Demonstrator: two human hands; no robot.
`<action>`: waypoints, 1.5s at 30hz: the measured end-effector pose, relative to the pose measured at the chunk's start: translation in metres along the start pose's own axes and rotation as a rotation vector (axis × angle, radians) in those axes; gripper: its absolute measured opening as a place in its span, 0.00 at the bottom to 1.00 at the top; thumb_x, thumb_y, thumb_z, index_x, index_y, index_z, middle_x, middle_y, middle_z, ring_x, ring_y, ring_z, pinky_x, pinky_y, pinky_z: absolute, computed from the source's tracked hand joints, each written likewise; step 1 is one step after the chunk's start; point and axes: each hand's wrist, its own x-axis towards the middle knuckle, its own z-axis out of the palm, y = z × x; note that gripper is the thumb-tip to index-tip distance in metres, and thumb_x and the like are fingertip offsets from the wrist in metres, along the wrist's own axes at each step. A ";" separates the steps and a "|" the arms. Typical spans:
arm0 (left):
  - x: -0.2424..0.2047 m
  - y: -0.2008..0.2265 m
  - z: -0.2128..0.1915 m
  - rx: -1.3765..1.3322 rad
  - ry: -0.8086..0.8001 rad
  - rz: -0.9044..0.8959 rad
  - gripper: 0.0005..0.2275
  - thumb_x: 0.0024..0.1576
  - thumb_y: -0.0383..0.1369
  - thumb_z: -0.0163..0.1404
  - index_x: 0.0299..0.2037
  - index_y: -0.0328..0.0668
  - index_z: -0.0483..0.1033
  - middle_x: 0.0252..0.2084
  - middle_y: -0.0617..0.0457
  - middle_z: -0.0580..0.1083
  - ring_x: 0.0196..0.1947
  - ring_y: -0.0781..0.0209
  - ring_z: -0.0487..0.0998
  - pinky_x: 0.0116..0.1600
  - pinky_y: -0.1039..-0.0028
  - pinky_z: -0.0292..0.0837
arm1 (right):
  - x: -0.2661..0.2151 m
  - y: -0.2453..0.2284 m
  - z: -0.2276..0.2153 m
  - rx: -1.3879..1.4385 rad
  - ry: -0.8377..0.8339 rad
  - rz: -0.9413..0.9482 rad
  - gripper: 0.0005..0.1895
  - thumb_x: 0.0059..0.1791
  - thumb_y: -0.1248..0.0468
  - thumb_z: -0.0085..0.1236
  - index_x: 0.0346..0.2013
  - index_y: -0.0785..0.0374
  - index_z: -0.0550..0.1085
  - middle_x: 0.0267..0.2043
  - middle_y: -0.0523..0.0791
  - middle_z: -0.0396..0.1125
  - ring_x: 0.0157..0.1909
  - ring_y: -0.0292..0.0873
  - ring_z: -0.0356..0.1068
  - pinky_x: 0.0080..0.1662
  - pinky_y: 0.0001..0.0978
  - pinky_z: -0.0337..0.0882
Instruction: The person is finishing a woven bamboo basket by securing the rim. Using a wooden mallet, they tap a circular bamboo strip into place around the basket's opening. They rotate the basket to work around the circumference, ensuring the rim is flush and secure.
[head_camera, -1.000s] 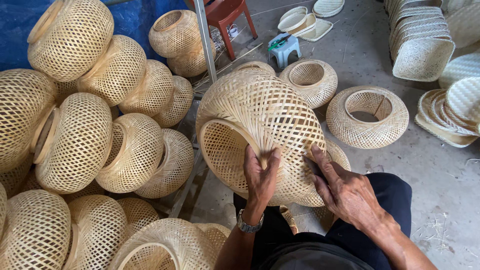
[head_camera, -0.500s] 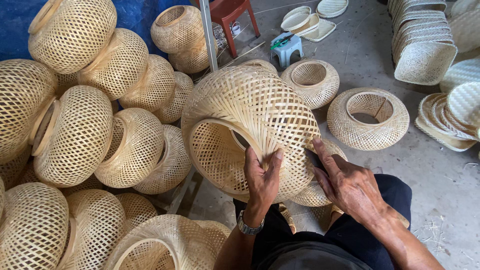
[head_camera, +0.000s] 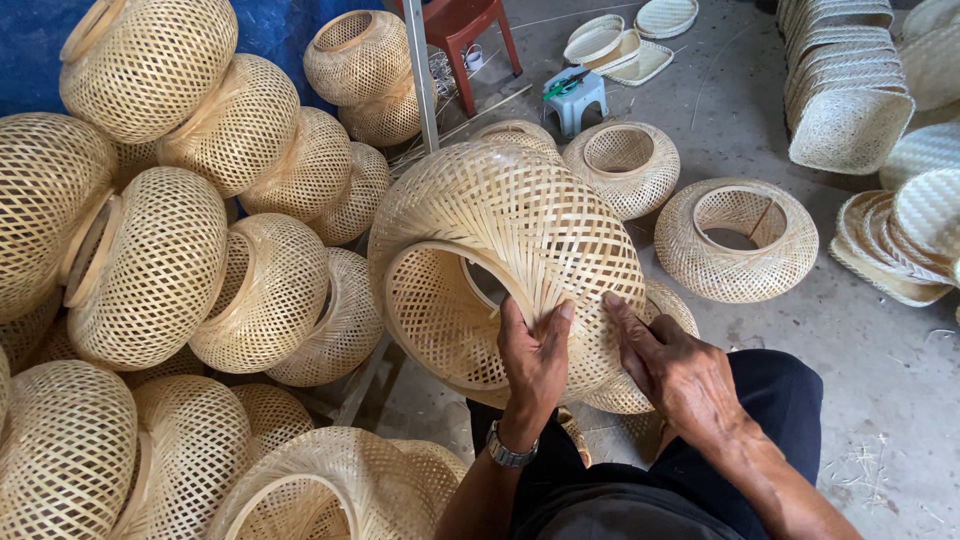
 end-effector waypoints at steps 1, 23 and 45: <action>-0.001 -0.004 0.002 -0.021 0.012 -0.006 0.14 0.62 0.27 0.52 0.53 0.30 0.62 0.45 0.43 0.76 0.44 0.60 0.83 0.48 0.74 0.86 | -0.005 -0.001 0.006 0.009 -0.019 0.039 0.35 0.47 0.61 0.60 0.70 0.50 0.63 0.29 0.47 0.69 0.21 0.47 0.70 0.25 0.42 0.74; 0.021 -0.015 -0.007 -0.084 0.051 -0.064 0.13 0.62 0.32 0.56 0.51 0.31 0.70 0.42 0.50 0.76 0.42 0.67 0.78 0.49 0.76 0.80 | -0.047 0.007 -0.002 0.297 0.003 0.021 0.37 0.48 0.64 0.57 0.71 0.62 0.57 0.40 0.55 0.73 0.32 0.53 0.76 0.32 0.41 0.77; 0.014 0.015 0.005 0.026 0.025 0.116 0.14 0.63 0.26 0.53 0.54 0.25 0.65 0.45 0.40 0.76 0.45 0.59 0.82 0.51 0.73 0.84 | 0.026 -0.014 -0.020 -0.035 -0.062 -0.042 0.36 0.49 0.58 0.61 0.72 0.52 0.61 0.25 0.45 0.70 0.21 0.45 0.71 0.26 0.44 0.73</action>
